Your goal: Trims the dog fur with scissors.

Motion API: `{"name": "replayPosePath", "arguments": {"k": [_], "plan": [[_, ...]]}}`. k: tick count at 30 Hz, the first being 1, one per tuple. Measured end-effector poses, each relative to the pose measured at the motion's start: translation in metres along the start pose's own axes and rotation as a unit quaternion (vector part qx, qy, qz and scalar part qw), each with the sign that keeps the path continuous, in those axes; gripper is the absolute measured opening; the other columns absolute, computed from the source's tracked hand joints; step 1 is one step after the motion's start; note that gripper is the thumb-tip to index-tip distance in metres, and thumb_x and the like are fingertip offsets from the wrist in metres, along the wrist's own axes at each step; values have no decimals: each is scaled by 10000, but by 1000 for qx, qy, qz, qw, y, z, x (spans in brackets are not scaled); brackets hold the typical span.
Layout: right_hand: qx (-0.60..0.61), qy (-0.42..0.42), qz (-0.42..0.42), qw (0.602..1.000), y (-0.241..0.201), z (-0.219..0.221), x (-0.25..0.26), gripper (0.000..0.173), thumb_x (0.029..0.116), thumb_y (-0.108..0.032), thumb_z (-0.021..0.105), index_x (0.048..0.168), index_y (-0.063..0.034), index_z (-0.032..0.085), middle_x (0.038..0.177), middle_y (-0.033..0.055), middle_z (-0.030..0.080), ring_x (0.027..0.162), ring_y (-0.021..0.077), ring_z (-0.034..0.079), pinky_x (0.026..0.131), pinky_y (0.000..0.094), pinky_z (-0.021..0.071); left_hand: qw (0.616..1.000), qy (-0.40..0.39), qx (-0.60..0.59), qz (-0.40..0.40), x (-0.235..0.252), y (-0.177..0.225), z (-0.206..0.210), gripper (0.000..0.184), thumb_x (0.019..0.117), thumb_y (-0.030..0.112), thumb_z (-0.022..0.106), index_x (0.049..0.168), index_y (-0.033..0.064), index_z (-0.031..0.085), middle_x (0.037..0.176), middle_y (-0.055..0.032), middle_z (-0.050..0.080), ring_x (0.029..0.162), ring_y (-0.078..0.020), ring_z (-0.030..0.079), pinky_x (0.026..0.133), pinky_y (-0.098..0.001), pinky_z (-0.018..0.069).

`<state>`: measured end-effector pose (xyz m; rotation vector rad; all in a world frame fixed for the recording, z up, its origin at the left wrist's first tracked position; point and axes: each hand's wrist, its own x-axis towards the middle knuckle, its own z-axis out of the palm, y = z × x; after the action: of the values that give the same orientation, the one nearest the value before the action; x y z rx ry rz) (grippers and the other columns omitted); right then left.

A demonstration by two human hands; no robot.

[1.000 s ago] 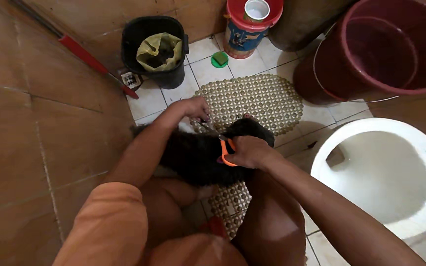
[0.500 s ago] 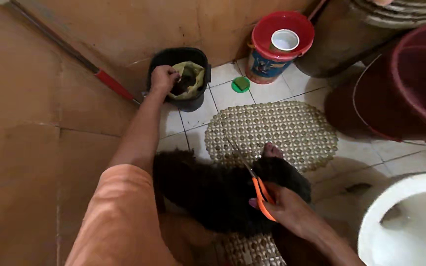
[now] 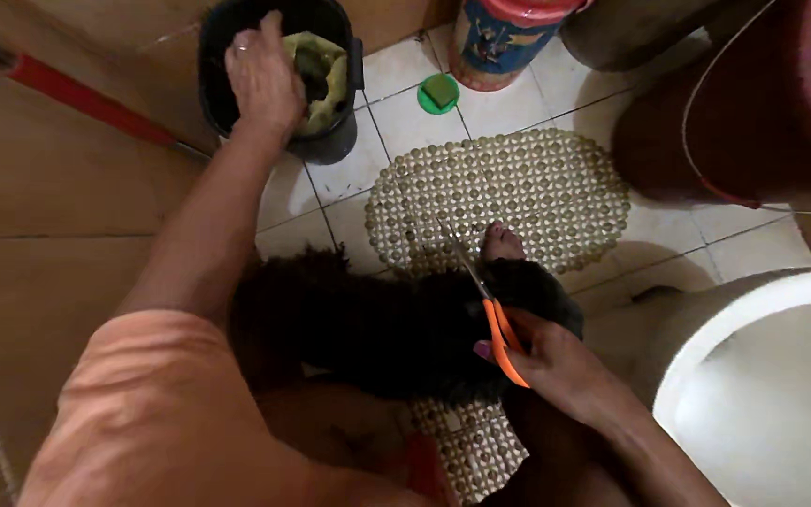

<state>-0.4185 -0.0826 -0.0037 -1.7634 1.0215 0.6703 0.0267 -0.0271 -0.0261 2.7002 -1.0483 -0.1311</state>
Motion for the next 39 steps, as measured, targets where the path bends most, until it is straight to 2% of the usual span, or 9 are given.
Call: {"name": "replayPosePath", "arguments": {"k": [2, 5, 11, 15, 21, 26, 29, 34, 39], "plan": [[0, -2, 4, 1000, 0, 0, 0, 591, 898, -552, 706, 1298, -120, 651, 996, 92, 712, 886, 244, 688, 811, 521, 562, 994, -27, -31, 98, -31, 16, 2, 716, 927, 142, 694, 1561, 22, 384, 1571, -306, 374, 1467, -523, 320, 1138, -705, 312], [4, 1, 1, 1000, 0, 0, 0, 582, 915, -538, 692, 1292, -97, 642, 987, 103, 708, 849, 242, 692, 791, 510, 574, 962, -200, -59, 174, -106, 43, 35, 463, 1002, 262, 662, 1397, 33, 588, 1479, -217, 532, 1372, -405, 512, 1111, -602, 431], [2, 13, 3, 1000, -3, 7, -2, 608, 927, -544, 694, 1332, -96, 621, 1044, 118, 706, 872, 245, 694, 813, 499, 573, 760, -640, -84, 76, -198, 70, 119, 764, 1075, 597, 348, 1470, -40, 497, 1489, -303, 497, 1428, -456, 438, 1153, -688, 302], [-21, 13, -3, 1000, -1, 8, -3, 595, 945, -528, 682, 1338, -86, 620, 1065, 142, 707, 909, 278, 698, 849, 531, 564, 780, -585, -162, 154, -196, 66, 100, 317, 1057, 183, 586, 1236, -63, 677, 1268, -265, 652, 1224, -376, 606, 1087, -554, 421], [-29, 22, 5, 999, -1, 6, -6, 607, 939, -541, 684, 1343, -94, 617, 1075, 142, 707, 930, 288, 699, 860, 549, 558, 813, -503, -289, -58, -178, 49, 84, 270, 1071, 175, 559, 1250, -14, 634, 1091, -136, 662, 872, -137, 600, 803, -311, 509], [-63, 9, 11, 998, -7, 7, -4, 619, 928, -566, 688, 1330, -99, 624, 1081, 145, 706, 976, 301, 691, 885, 566, 543, 804, -594, -30, 25, -174, 50, 132, 594, 1110, 432, 402, 1369, -75, 571, 1412, -311, 555, 1343, -450, 523, 1113, -657, 367], [-77, 3, 15, 997, -9, 6, -2, 642, 915, -583, 688, 1335, -102, 623, 1079, 144, 706, 983, 310, 687, 885, 573, 539, 782, -620, 2, -63, -201, 81, 110, 593, 1117, 410, 373, 1397, -80, 554, 1498, -277, 503, 1445, -407, 435, 1182, -604, 301], [-88, 2, 10, 996, -8, 5, -1, 648, 913, -587, 676, 1343, -105, 621, 1078, 152, 704, 999, 324, 684, 875, 585, 534, 766, -640, -63, -9, -208, 71, 125, 510, 1127, 343, 357, 1413, -28, 559, 1461, -274, 533, 1396, -420, 478, 1138, -642, 342], [-118, 4, 19, 993, -12, 4, -8, 658, 923, -575, 676, 1369, -97, 608, 1104, 180, 705, 1038, 362, 681, 903, 612, 520, 791, -577, -188, 81, -196, 48, 141, 321, 1072, 207, 557, 1138, -83, 678, 1172, -266, 653, 1110, -358, 611, 1006, -551, 443]]}}
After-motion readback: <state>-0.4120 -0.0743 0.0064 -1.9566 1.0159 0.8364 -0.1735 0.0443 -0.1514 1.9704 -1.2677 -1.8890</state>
